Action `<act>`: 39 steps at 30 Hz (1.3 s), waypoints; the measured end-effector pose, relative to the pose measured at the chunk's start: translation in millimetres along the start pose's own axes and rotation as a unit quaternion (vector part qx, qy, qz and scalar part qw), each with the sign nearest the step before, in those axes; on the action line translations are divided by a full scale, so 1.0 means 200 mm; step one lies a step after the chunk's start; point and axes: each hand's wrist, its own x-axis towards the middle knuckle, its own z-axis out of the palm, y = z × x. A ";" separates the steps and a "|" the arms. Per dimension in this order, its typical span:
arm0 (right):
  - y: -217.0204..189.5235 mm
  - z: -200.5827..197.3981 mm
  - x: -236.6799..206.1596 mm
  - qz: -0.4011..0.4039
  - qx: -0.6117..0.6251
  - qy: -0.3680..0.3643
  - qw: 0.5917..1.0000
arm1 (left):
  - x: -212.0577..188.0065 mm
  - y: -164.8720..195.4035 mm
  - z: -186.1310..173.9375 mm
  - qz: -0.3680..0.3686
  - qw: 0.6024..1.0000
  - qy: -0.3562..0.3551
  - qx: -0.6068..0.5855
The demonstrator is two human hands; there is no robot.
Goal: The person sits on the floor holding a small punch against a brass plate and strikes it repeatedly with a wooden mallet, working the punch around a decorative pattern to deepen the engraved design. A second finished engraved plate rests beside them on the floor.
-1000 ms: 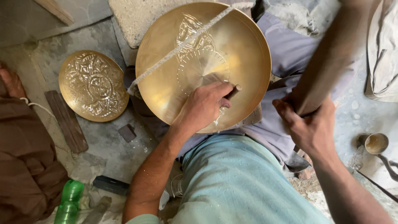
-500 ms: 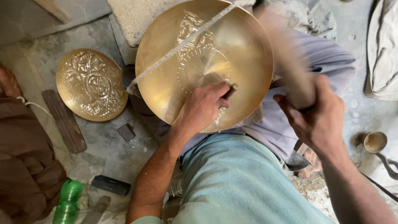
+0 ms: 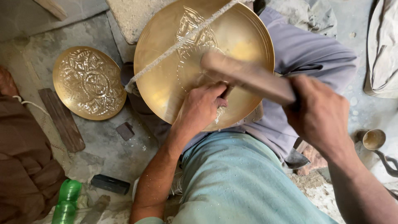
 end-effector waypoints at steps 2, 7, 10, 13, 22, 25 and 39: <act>-0.01 0.01 0.01 0.079 0.158 0.030 0.984 | 0.00 0.00 -0.01 0.002 1.000 0.009 -0.009; -0.02 0.01 0.03 0.016 -0.090 -0.125 0.988 | -0.01 0.01 -0.01 -0.024 1.000 0.010 -0.011; -0.01 0.01 0.04 -0.051 0.016 0.049 0.997 | -0.02 0.01 -0.02 -0.010 1.000 0.015 0.001; 0.00 0.02 0.04 0.212 0.480 -0.040 0.850 | -0.04 0.00 -0.01 -0.012 0.999 0.025 -0.019; -0.02 0.02 0.08 0.079 0.258 -0.056 0.961 | -0.06 -0.04 -0.02 -0.036 0.999 0.022 -0.006; -0.04 0.00 0.10 -0.021 -0.128 -0.114 0.985 | -0.07 -0.05 -0.03 -0.035 0.999 0.033 0.005; -0.08 0.01 0.20 -0.047 -0.084 -0.162 0.982 | -0.14 -0.08 -0.03 -0.062 0.995 0.080 -0.027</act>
